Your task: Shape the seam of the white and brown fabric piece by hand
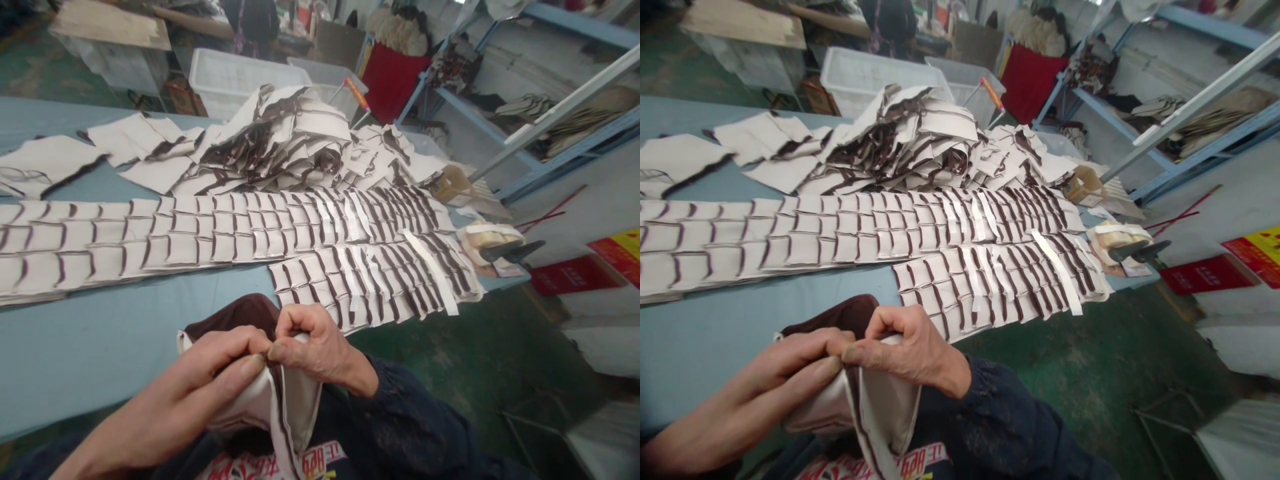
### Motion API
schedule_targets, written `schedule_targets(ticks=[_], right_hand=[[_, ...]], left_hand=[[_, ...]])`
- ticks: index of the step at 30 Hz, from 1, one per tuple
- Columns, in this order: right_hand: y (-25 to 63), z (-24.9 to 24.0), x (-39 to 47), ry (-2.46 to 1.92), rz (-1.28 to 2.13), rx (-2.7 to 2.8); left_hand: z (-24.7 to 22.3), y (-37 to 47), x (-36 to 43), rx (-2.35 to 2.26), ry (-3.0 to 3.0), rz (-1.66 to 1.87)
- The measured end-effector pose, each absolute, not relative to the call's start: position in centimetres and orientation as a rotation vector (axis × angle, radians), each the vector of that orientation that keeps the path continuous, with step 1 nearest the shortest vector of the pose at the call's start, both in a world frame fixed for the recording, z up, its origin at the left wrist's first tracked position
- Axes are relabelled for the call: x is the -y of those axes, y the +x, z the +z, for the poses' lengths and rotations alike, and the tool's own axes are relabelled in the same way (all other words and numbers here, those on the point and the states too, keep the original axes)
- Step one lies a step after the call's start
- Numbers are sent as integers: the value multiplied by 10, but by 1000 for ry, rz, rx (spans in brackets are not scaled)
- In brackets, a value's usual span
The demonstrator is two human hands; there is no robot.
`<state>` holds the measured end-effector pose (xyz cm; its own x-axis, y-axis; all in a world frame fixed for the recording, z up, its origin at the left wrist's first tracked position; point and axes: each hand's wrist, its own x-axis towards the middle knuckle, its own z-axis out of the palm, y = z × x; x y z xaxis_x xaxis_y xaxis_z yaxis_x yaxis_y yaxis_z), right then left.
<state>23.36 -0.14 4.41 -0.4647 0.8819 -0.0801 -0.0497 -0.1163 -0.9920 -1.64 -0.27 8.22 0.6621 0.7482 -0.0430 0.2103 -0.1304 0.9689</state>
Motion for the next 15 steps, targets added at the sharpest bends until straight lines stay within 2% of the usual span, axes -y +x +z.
schedule_targets(ticks=[10,13,15], right_hand=[[251,97,-22,-777,1733,1881],[243,94,-18,-666,1784,1822],[236,89,-7,-684,1672,1775]], left_hand=[[121,-14,-9,-905,1980,652],[122,-21,-24,-934,1911,499],[115,-28,-37,-828,1814,333]])
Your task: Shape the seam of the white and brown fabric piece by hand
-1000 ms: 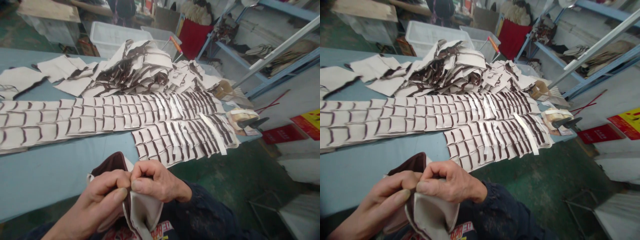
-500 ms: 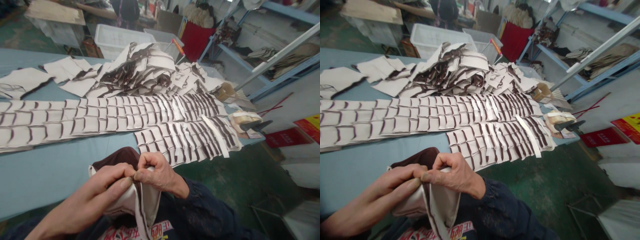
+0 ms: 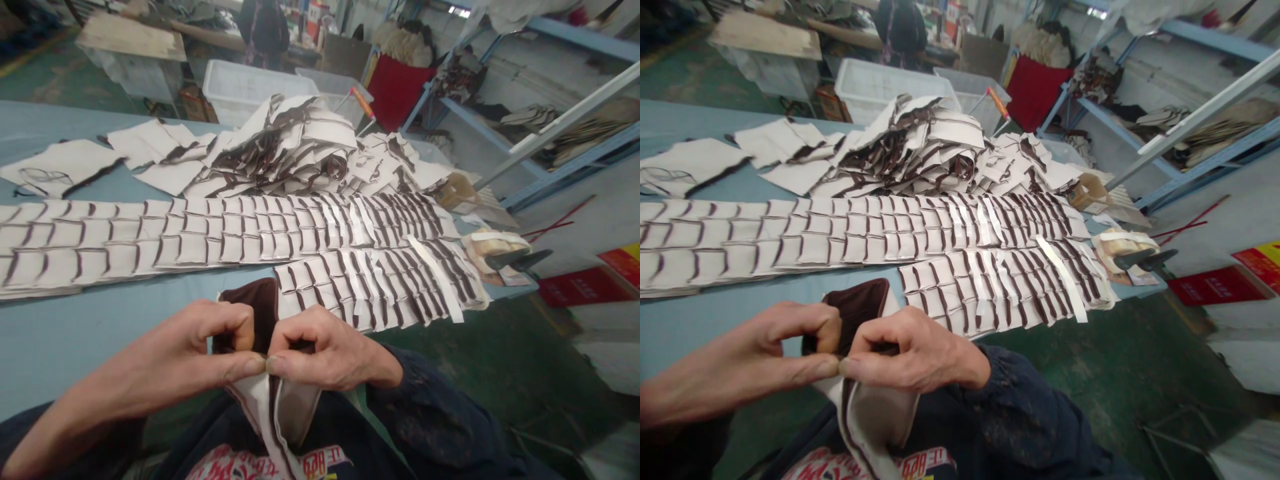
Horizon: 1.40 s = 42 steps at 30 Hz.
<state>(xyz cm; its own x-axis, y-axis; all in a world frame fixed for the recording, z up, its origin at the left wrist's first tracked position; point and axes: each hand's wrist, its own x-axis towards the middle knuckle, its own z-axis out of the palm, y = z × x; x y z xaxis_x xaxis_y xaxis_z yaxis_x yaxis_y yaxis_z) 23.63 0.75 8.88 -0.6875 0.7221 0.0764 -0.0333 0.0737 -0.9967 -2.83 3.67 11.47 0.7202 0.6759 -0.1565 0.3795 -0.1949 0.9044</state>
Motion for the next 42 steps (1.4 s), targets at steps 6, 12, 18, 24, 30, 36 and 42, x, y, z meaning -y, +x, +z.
schedule_targets(ticks=[6,12,18,24,30,36,42], right_hand=[[253,84,11,-865,1148,1772],[284,50,-6,-1129,1130,1768],[280,31,-2,-1134,1149,1811],[267,53,6,-937,983,1945],[237,63,2,-742,889,1966],[229,71,-7,-774,1089,1821],[234,93,-15,-827,1387,1728]], left_hand=[[91,-48,-52,-850,1815,357],[116,-47,-31,-887,1842,350],[124,-37,-32,-821,1808,289],[121,-40,-31,-889,1792,371],[101,-40,-30,-868,1825,524],[114,-35,-32,-883,1971,571],[134,-31,-42,-733,2185,686]])
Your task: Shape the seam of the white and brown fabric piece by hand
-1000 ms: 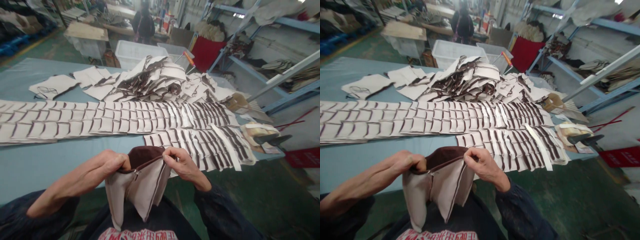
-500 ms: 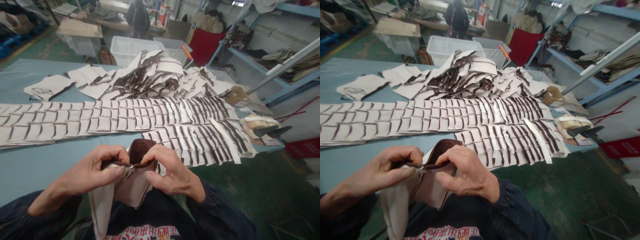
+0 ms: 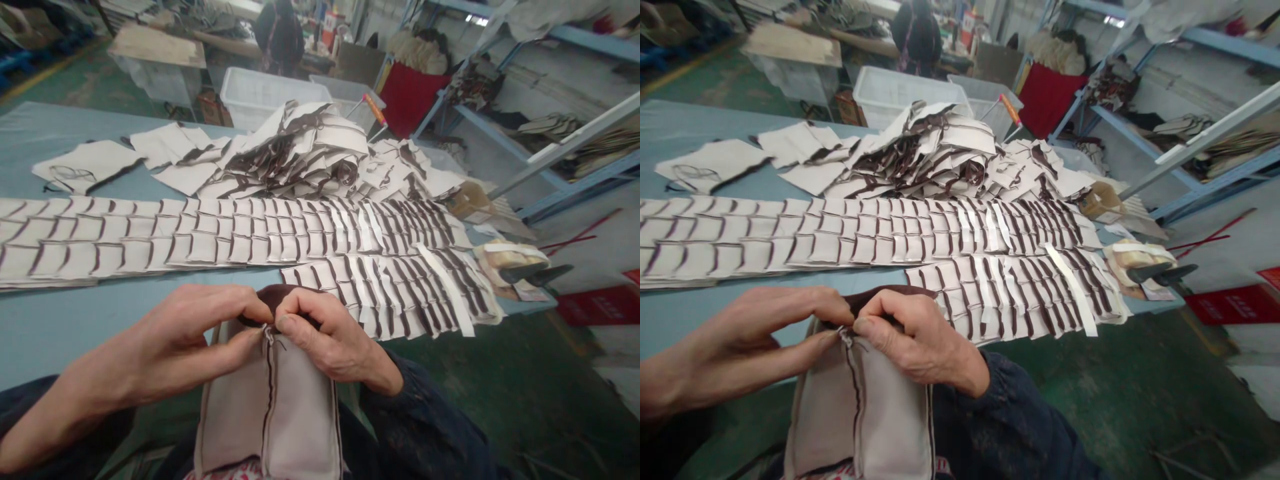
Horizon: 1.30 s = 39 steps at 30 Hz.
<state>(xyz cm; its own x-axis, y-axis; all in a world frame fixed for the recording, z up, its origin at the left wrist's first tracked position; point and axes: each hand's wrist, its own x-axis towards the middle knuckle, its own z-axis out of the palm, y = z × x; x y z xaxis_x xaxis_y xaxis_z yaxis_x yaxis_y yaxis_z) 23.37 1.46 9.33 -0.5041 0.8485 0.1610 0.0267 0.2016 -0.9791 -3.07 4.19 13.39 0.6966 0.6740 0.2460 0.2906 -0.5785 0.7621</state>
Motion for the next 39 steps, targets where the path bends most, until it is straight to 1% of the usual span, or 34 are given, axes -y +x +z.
schedule_targets(ticks=[4,8,11,18,22,25,34,39], right_hand=[[236,91,-17,-870,1429,1720],[238,85,-18,-885,1301,1817],[238,80,-19,-884,1247,1864],[232,58,-19,-844,1428,1694],[233,52,-18,-817,1409,1697],[234,52,-20,-810,1343,1737],[234,65,-18,-935,1315,1835],[234,64,-15,-881,1394,1773]], left_hand=[[131,-24,-43,-741,2219,622],[117,-21,-38,-744,2154,646],[109,-22,-36,-760,2069,596],[106,-22,-39,-851,1863,398],[104,-22,-38,-814,1781,412],[105,-21,-37,-819,1794,402],[101,-20,-37,-809,1772,437],[95,-27,-33,-826,1764,412]])
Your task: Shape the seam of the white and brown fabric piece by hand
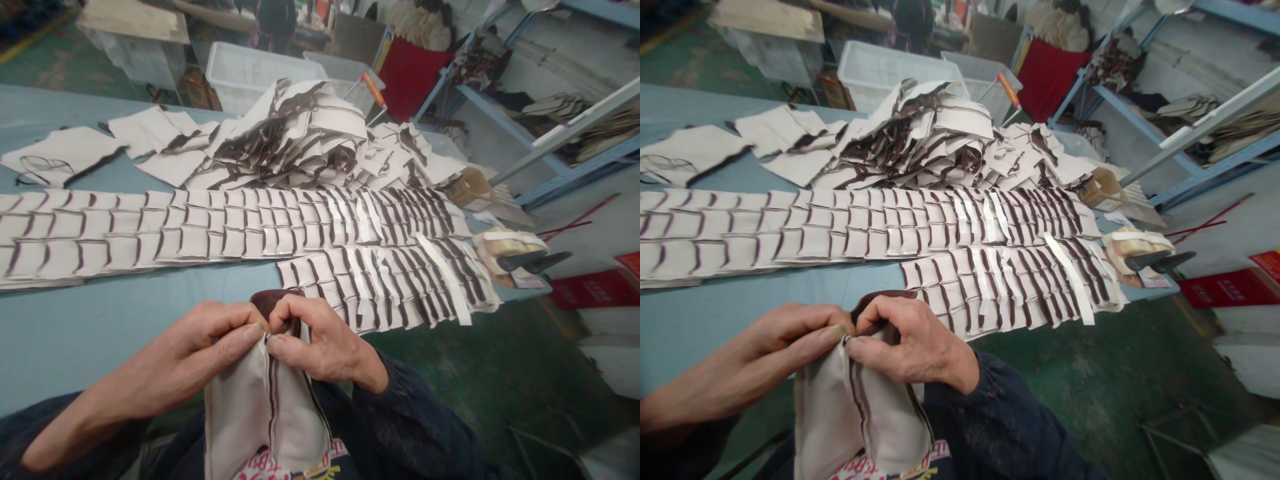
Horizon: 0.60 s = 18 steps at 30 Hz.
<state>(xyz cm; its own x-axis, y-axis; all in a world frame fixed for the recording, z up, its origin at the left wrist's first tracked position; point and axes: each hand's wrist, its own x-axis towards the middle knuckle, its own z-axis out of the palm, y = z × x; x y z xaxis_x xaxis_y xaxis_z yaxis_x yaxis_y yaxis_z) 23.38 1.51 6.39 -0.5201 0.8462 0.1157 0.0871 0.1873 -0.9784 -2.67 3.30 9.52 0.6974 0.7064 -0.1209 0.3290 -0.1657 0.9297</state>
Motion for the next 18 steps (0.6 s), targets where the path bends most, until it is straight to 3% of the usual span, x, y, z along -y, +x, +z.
schedule_targets(ticks=[3,10,18], right_hand=[[232,62,-14,-868,1366,1770],[232,62,-6,-968,826,1962],[231,79,2,-1096,816,1983]], left_hand=[[93,-27,-31,-840,1787,443],[116,-20,-30,-901,1928,429],[113,-31,-26,-910,1907,359]])
